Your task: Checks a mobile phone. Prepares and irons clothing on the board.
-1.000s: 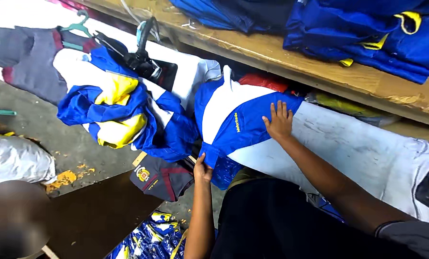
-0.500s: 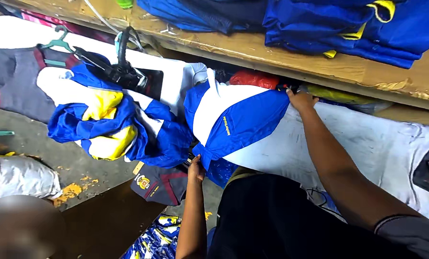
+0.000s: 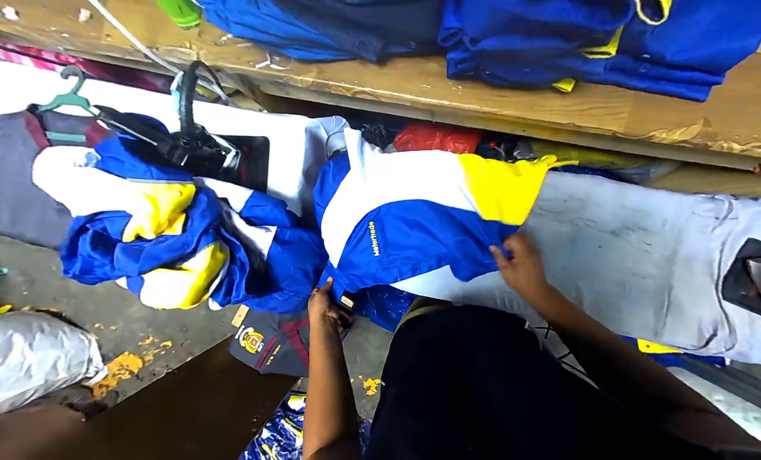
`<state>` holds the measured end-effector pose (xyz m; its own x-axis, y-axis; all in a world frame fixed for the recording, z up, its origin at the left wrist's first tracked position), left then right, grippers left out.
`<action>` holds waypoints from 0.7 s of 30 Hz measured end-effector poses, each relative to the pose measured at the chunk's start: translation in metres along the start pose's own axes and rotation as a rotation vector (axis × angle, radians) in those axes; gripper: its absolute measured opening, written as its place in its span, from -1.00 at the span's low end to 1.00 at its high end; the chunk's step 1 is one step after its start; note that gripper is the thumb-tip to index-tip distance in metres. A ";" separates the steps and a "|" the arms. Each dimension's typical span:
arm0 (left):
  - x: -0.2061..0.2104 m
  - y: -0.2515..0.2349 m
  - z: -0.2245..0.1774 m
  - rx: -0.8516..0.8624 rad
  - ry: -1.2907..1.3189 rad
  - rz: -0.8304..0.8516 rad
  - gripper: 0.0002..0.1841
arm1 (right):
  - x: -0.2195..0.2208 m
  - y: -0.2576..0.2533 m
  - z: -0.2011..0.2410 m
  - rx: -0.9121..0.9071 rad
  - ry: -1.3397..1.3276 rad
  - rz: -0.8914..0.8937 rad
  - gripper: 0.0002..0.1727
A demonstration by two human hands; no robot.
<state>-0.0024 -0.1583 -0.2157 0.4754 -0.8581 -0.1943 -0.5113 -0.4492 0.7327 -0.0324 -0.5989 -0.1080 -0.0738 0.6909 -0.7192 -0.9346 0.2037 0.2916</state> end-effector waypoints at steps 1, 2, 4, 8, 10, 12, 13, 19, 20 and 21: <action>0.001 -0.006 0.000 -0.003 -0.026 0.004 -0.60 | 0.017 0.001 -0.004 0.056 0.095 0.192 -0.63; 0.003 -0.012 0.001 -0.005 -0.049 0.015 -0.59 | 0.030 0.000 -0.005 0.140 0.190 0.403 -0.60; 0.009 -0.018 0.002 -0.005 -0.066 0.027 -0.58 | 0.035 -0.003 0.001 0.256 0.294 0.649 -0.56; 0.015 -0.016 0.009 -0.017 -0.062 0.047 -0.60 | -0.005 -0.035 0.027 0.175 0.168 0.392 -0.51; 0.016 -0.016 0.015 -0.028 -0.052 0.052 -0.60 | -0.021 -0.065 0.040 0.031 0.095 0.144 -0.61; 0.016 -0.017 0.017 -0.034 -0.052 0.050 -0.61 | -0.022 -0.105 0.053 -0.160 0.049 -0.056 -0.68; 0.016 -0.016 0.017 -0.033 -0.052 0.051 -0.62 | -0.017 -0.126 0.059 -0.249 0.039 -0.110 -0.68; 0.014 -0.011 0.021 -0.019 -0.059 0.044 -0.58 | 0.026 -0.222 0.083 -0.289 0.137 0.065 -0.47; 0.014 -0.010 0.023 -0.021 -0.050 0.045 -0.57 | 0.030 -0.231 0.083 -0.255 0.146 0.106 -0.48; 0.015 -0.009 0.025 -0.023 -0.038 0.050 -0.57 | 0.033 -0.239 0.083 -0.217 0.151 0.151 -0.49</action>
<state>-0.0088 -0.1732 -0.2413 0.4221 -0.8882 -0.1814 -0.5165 -0.4001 0.7571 0.2170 -0.5672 -0.1486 -0.2536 0.5881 -0.7680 -0.9604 -0.0581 0.2726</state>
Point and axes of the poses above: each hand's wrist, its own y-axis away from the middle knuckle, its own x-axis out of the palm, z = x × y, the point moved 7 cm from there along -y, towards the middle knuckle, and after that the axes turned 1 degree about z, right-handed, at the moved point
